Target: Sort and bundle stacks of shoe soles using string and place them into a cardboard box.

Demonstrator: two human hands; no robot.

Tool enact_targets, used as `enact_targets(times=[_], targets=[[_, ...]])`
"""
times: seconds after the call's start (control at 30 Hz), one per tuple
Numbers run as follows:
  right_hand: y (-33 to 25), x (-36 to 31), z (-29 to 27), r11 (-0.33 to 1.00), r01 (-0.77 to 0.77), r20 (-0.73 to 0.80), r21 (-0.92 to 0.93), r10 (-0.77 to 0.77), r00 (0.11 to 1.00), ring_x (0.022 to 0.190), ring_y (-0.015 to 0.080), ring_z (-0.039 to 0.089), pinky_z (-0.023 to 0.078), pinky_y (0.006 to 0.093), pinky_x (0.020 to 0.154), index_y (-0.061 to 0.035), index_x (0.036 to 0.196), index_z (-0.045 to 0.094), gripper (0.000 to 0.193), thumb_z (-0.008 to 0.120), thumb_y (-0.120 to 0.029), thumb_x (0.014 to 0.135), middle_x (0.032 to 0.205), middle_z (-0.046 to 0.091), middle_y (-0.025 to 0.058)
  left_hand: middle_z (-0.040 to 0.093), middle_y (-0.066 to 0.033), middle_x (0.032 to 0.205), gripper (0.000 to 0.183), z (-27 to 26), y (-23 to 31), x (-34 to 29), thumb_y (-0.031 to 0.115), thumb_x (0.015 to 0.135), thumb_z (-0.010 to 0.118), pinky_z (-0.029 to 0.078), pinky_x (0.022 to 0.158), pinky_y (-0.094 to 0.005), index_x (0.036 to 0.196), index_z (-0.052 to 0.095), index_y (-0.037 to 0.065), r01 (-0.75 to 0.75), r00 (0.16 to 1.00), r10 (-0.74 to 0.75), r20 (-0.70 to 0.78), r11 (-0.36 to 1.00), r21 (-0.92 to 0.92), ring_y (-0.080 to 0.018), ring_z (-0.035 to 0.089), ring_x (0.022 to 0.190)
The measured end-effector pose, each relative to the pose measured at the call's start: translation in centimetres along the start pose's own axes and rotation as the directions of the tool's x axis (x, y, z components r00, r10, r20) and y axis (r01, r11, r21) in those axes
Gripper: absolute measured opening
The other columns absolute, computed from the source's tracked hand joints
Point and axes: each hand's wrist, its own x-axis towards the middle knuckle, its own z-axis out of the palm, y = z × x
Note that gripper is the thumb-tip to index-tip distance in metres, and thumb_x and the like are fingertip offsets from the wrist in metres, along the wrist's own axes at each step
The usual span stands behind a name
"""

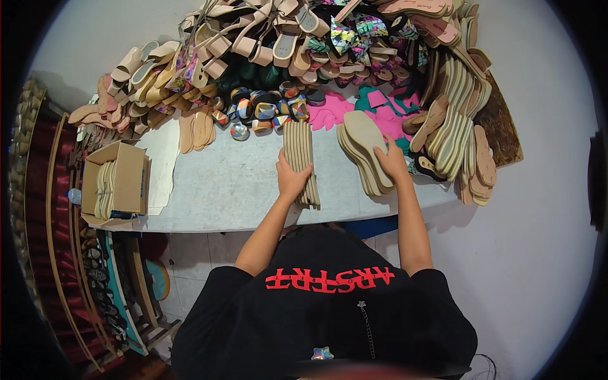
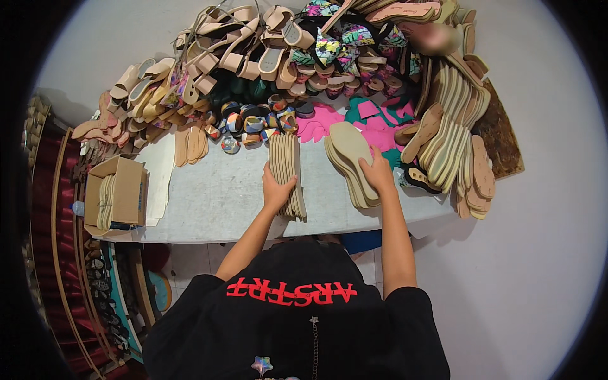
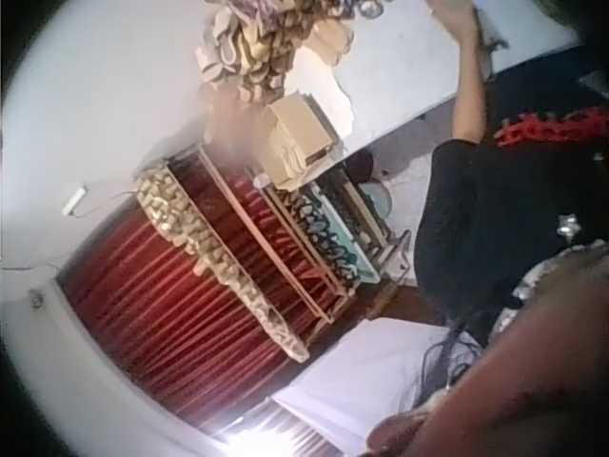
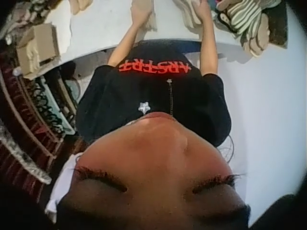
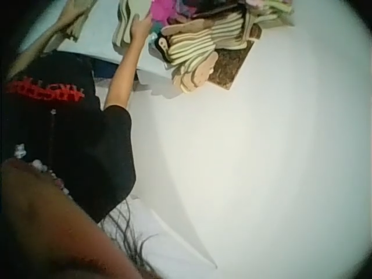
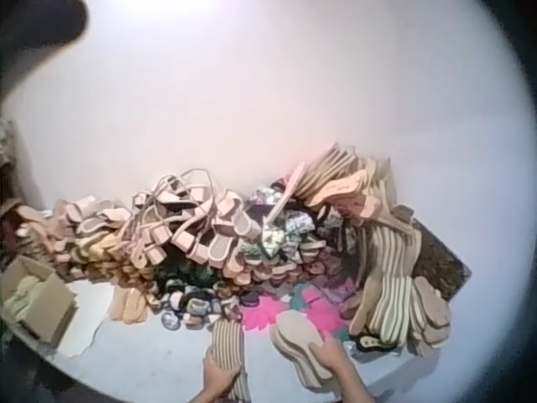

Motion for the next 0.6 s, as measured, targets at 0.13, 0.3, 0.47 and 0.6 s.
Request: enact_targets(times=[0.13,0.3,0.47,0.6], targets=[[-0.7,-1.0,-0.1,0.994,-0.075,0.117,-0.083,0.084,0.99,0.095,0.038,0.052,0.041,0.0425,0.08,-0.0022,0.117,0.046,0.052,0.055,-0.031,0.074,0.102,0.056,0.0226,0.04,-0.0224,0.106,0.084,-0.1,-0.2,0.0,0.029,0.063,0.068,0.039,0.084,-0.0412,0.129,0.021,0.008,0.018,1.0,-0.018,0.014,1.0,-0.014,-0.0369,0.045,0.098],[-0.1,-2.2,2.0,0.9,-0.002,-0.135,-0.436,-0.063,0.989,0.088,0.0316,0.046,0.04,0.0427,0.072,-0.0047,0.113,0.05,0.047,0.058,-0.029,0.074,0.089,0.048,0.0153,0.042,-0.0226,0.105,0.087,0.0,-0.6,0.3,0.029,0.061,0.071,0.038,0.084,-0.0411,0.129,0.021,0.008,0.024,1.0,-0.024,0.003,0.999,-0.022,-0.0352,0.046,0.098],[-3.3,-2.5,6.2,0.958,0.175,-0.122,0.227,-0.15,0.981,0.078,0.0292,0.049,0.04,0.0378,0.069,-0.0026,0.106,0.053,0.038,0.06,-0.02,0.073,0.084,0.05,0.0148,0.048,-0.0236,0.106,0.095,-0.4,-0.4,0.5,0.033,0.054,0.077,0.041,0.083,-0.0371,0.126,0.023,0.002,0.213,0.977,-0.212,0.027,0.958,-0.19,-0.032,0.051,0.096],[-3.5,-1.6,14.6,0.875,-0.3,0.532,0.38,0.058,0.845,0.089,0.0224,0.052,0.041,0.0319,0.079,0.0007,0.106,0.05,0.049,0.045,-0.042,0.085,0.1,0.054,0.0149,0.053,-0.0227,0.103,0.096,0.3,-1.8,1.9,0.035,0.048,0.081,0.045,0.079,-0.0324,0.118,0.028,-0.003,0.341,0.935,-0.308,0.175,0.916,-0.213,-0.0278,0.056,0.092]])
